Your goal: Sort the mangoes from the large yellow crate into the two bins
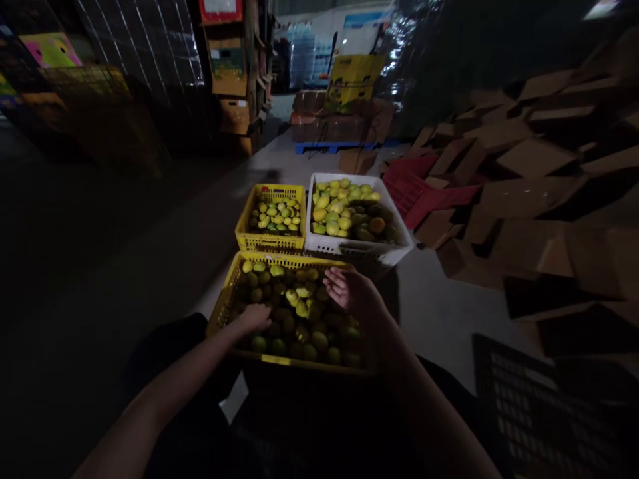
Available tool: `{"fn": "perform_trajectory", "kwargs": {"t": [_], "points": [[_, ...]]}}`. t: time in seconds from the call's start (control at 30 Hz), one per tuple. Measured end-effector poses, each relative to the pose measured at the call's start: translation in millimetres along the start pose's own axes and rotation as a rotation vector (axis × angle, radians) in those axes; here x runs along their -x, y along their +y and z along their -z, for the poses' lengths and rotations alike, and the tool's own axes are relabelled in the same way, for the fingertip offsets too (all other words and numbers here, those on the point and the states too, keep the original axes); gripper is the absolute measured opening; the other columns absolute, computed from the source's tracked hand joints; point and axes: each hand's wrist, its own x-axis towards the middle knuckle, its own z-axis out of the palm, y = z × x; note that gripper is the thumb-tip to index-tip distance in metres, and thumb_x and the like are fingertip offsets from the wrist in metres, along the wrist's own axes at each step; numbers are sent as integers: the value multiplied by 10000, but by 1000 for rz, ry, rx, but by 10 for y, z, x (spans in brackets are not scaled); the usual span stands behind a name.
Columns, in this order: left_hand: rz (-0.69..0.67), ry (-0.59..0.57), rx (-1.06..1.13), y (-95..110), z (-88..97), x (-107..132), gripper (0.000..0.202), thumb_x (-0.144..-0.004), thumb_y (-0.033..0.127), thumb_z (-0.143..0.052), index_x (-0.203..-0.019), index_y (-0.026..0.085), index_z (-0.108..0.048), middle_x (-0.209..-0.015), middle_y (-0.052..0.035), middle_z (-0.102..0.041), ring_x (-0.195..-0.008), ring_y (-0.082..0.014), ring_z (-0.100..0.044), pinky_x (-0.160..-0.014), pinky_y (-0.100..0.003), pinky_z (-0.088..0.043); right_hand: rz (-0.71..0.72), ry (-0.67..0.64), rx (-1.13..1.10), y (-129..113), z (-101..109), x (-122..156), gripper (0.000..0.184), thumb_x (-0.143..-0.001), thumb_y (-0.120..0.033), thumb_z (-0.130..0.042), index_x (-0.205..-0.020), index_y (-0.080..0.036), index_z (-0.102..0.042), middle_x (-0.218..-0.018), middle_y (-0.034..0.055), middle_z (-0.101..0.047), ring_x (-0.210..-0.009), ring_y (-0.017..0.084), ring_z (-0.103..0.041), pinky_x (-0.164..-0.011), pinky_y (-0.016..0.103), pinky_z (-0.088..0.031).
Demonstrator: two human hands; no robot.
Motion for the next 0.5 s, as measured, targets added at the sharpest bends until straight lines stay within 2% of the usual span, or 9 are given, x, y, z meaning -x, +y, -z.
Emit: {"fn": "perform_trajectory", "kwargs": {"t": [0.07,0.13,0.27,0.4,0.5], "points": [[63,-92,-85,-142,-239,-47,237,-822,290,-621,-1010,147,-627,-1078,-103,-627,-1024,-241,-586,-868,-403,-480,-49,131,-83,-88,-93,67,123,-694,-179,-523,-710,-211,-641,-851,62,-726,-718,158,-663,-752,301,-528],[101,-142,-149,-279,-398,-97,309,-866,334,-572,-1115,152,-583,-1125,-80,-598,-988,-205,-593,-837,-398,-508,-69,192,-154,-174,-183,148,121,-689,-160,-517,-692,-202,-630,-821,53,-717,-667,141,-637,-701,276,-521],[96,-79,-248,-417,-529,-232,321,-883,315,-538,-1156,147,-557,-1174,-102,-572,-1048,-226,-569,-882,-419,-485,-142,173,-240,-285,-310,272,103,-659,-159,-513,-678,-191,-609,-705,42,-673,-610,142,-586,-614,270,-491],[-4,12,-315,-287,-618,-456,334,-855,187,-519,-1183,126,-535,-1257,-169,-508,-1215,-287,-454,-974,-411,-419,-150,134,-291,-313,-391,323,94,-634,-147,-520,-681,-176,-596,-683,30,-645,-610,132,-556,-612,263,-471],[-80,-17,-327,-123,-728,-707,370,-814,164,-590,-1178,123,-545,-1260,-164,-514,-1211,-275,-451,-984,-403,-414,-155,79,-323,-310,-428,328,85,-632,-143,-518,-675,-164,-588,-666,20,-620,-610,122,-540,-615,253,-459]]}}
